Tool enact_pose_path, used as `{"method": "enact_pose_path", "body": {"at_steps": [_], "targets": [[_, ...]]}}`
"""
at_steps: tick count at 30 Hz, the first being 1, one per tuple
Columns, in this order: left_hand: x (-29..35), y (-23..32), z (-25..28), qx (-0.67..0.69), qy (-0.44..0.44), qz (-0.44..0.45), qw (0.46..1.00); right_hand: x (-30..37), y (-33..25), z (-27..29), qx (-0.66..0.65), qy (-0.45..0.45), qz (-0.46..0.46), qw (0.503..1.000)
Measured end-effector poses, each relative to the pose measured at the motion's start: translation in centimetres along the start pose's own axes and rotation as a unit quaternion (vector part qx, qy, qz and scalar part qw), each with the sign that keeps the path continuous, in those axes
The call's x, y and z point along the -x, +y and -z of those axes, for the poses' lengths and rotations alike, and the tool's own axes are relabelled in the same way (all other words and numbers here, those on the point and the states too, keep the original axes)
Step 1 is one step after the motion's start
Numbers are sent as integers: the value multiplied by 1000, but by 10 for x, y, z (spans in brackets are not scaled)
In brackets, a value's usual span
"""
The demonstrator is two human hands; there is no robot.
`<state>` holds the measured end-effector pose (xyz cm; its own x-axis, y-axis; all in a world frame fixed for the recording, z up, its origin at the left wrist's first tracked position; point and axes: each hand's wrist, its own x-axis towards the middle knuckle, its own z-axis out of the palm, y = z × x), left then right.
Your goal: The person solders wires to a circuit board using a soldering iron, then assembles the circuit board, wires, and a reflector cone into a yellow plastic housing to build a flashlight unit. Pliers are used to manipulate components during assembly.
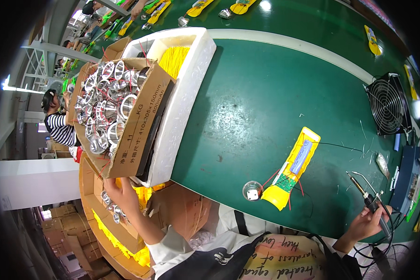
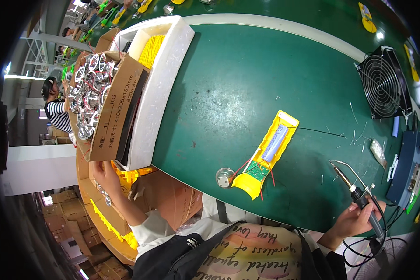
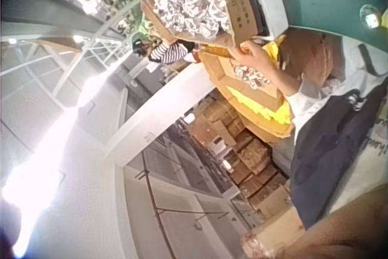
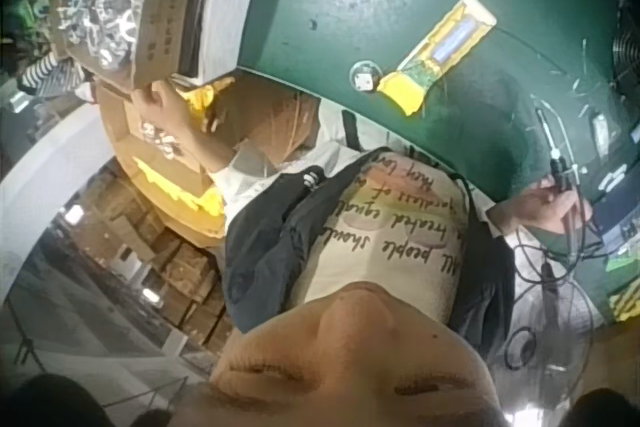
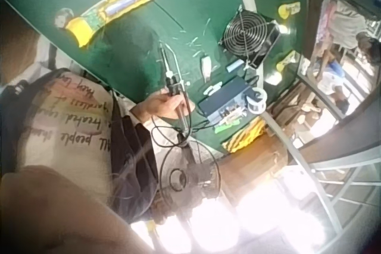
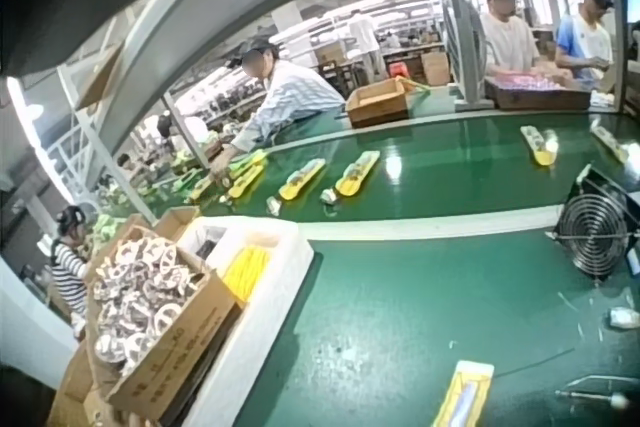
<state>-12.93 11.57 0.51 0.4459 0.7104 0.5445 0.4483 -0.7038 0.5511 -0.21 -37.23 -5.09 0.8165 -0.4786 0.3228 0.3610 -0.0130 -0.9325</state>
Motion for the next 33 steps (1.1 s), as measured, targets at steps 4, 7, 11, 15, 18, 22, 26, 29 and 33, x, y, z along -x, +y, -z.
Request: {"method": "enact_pose_path", "body": {"at_steps": [4, 7, 11, 15, 18, 22, 26, 29, 33], "targets": [[-18, -3, 2, -7, -79, -36, 996, 0, 1, -4, 9, 13, -21, 1000], [-22, -4, -5, 106, -113, -4, 988, 1, 1, -8, 11, 7, -23, 1000], [-43, -22, 0, 15, -156, -12, 988, 0, 0, -8, 11, 7, -30, 999], [-61, -38, -2, 3, -170, -25, 985, -1, 0, -6, 7, 13, -48, 999], [-72, -35, -6, 38, -163, -10, 986, -2, -1, -7, 13, 0, -62, 998], [-83, -34, -13, -28, -164, -11, 986, -1, 1, -7, 18, 12, -58, 998], [-92, -32, -23, 19, -164, -87, 982, 0, -2, -10, 30, 27, -67, 997], [-97, -31, -27, 17, -188, -110, 976, 0, -3, -12, 31, 32, -65, 997], [-88, -18, -33, -23, -202, -200, 958, -1, 4, -7, 37, 45, -74, 996]]}}
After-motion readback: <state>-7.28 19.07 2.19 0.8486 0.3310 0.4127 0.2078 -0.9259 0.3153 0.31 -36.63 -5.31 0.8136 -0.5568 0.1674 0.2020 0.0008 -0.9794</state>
